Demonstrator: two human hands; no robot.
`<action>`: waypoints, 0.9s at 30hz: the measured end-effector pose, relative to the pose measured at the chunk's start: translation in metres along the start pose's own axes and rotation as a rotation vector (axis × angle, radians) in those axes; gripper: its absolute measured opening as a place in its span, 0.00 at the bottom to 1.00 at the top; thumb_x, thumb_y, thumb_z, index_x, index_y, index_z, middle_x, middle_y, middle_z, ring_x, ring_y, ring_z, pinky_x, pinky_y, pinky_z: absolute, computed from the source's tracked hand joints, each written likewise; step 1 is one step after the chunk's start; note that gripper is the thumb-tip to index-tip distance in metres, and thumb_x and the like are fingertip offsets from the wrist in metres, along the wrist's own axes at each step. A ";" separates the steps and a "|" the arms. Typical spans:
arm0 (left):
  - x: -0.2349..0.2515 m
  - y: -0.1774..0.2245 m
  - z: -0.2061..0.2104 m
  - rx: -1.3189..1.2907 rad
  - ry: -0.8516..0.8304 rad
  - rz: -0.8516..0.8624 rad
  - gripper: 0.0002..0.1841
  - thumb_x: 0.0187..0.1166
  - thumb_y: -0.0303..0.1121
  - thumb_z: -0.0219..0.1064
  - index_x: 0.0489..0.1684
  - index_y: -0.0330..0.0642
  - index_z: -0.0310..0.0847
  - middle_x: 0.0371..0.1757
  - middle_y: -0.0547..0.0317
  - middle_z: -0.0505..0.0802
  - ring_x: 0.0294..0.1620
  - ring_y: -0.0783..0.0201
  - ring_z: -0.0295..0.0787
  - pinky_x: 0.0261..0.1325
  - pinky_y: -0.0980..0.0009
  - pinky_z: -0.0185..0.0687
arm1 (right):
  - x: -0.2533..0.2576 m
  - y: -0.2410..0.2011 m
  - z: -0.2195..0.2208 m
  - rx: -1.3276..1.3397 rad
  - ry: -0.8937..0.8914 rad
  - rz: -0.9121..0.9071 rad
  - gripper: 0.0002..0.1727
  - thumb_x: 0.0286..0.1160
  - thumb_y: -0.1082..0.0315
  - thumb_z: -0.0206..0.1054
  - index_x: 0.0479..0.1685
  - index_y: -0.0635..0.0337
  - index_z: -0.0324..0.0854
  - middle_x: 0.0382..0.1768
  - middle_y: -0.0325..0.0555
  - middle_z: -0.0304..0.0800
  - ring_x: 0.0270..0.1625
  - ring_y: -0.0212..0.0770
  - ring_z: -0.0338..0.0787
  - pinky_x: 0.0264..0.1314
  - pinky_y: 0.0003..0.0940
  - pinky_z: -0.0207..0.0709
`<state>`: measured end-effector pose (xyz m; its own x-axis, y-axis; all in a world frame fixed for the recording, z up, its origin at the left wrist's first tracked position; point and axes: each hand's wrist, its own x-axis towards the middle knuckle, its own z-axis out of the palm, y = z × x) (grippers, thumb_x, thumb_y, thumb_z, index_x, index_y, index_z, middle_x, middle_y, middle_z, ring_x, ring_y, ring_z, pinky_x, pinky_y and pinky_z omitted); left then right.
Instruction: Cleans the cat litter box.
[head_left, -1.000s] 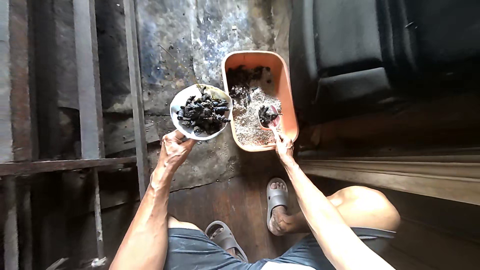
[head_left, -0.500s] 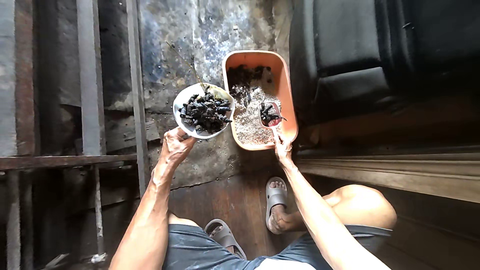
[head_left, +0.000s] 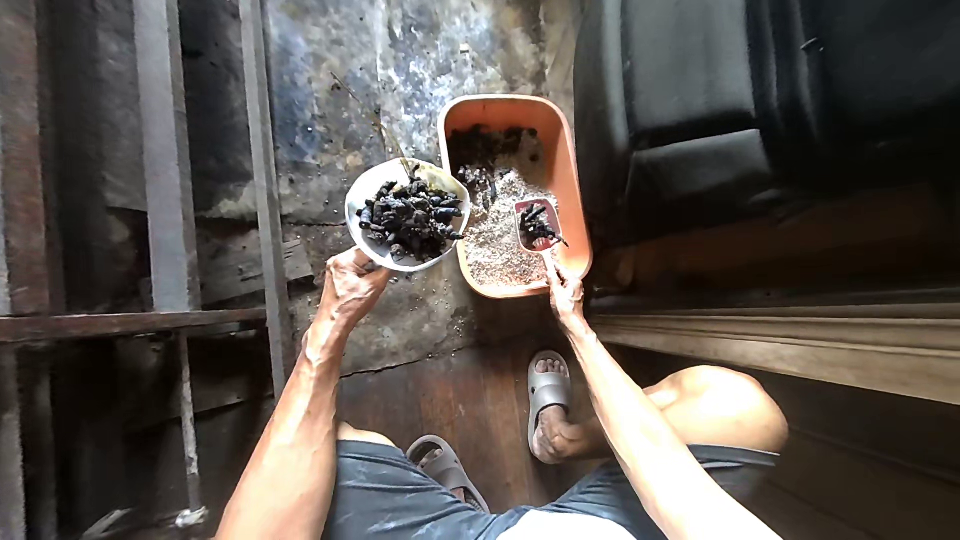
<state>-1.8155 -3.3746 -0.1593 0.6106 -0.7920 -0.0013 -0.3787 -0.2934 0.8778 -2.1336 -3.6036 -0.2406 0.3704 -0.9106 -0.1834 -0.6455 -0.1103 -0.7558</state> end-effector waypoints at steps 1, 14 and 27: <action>0.001 -0.001 0.001 0.002 0.003 0.001 0.07 0.76 0.32 0.74 0.44 0.39 0.91 0.41 0.54 0.95 0.43 0.70 0.91 0.56 0.62 0.84 | -0.001 0.000 -0.001 0.000 -0.009 -0.002 0.20 0.91 0.56 0.59 0.73 0.51 0.84 0.55 0.54 0.93 0.54 0.51 0.92 0.59 0.57 0.82; 0.003 -0.004 0.003 -0.020 0.001 0.033 0.07 0.76 0.32 0.73 0.44 0.40 0.92 0.42 0.57 0.96 0.44 0.73 0.91 0.57 0.66 0.85 | -0.004 -0.001 -0.005 -0.062 -0.037 -0.005 0.19 0.91 0.54 0.59 0.70 0.48 0.87 0.53 0.53 0.94 0.52 0.52 0.92 0.57 0.60 0.82; -0.001 -0.006 -0.001 -0.029 0.017 0.020 0.07 0.75 0.32 0.75 0.43 0.38 0.91 0.41 0.55 0.95 0.43 0.72 0.91 0.55 0.64 0.85 | 0.012 0.014 0.002 -0.084 -0.036 0.084 0.18 0.90 0.59 0.61 0.67 0.53 0.88 0.56 0.56 0.94 0.60 0.54 0.91 0.67 0.60 0.79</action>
<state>-1.8136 -3.3715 -0.1644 0.6153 -0.7879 0.0243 -0.3704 -0.2618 0.8912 -2.1371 -3.6151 -0.2545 0.3357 -0.9031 -0.2678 -0.7286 -0.0687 -0.6815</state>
